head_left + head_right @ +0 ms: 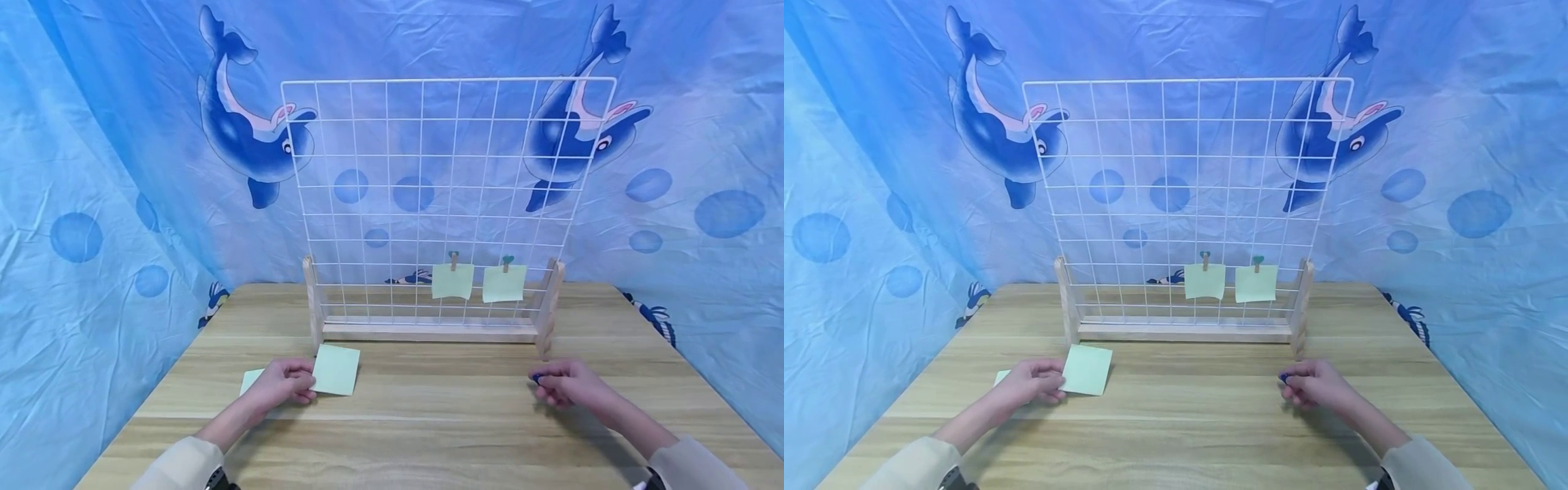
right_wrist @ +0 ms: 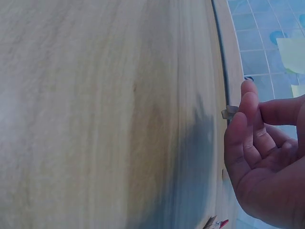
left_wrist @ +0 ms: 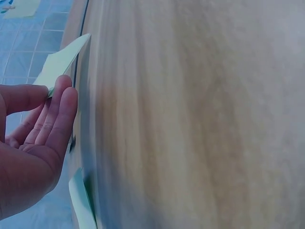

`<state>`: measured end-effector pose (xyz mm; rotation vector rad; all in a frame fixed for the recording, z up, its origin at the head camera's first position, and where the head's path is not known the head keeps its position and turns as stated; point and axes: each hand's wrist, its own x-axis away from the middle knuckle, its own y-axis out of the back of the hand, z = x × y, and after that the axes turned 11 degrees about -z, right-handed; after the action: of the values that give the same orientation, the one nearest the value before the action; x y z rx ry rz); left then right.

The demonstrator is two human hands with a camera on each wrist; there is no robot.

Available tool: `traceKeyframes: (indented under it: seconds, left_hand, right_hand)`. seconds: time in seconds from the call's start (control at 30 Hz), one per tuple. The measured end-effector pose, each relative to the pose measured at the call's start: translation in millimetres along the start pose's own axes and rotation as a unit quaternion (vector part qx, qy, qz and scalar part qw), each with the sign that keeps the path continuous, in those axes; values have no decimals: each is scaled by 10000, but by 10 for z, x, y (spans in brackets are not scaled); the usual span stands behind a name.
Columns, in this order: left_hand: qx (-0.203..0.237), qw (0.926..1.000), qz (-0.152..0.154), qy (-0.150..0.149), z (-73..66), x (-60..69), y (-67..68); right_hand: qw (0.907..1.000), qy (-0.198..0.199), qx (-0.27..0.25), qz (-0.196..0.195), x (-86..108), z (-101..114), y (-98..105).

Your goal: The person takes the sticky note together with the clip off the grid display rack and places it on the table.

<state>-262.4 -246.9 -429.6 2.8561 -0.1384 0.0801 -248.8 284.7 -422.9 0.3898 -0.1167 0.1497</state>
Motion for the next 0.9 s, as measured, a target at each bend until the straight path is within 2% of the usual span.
traceKeyframes:
  seconds: [0.13,0.27,0.63,0.9]
  left_hand:
    - [-20,10000,65,13,7,16,10]
    - [-95,9999,96,11,10,31,24]
    - [-506,9980,-223,311,21,48,61]
    - [-883,9949,-271,401,25,86,77]
  right_hand:
    - [9998,-209,16,-48,20,-27,12]
    - [9997,-231,33,-52,26,-48,17]
    - [9997,-230,18,-51,31,-135,58]
    - [9992,-285,227,-191,46,-141,83]
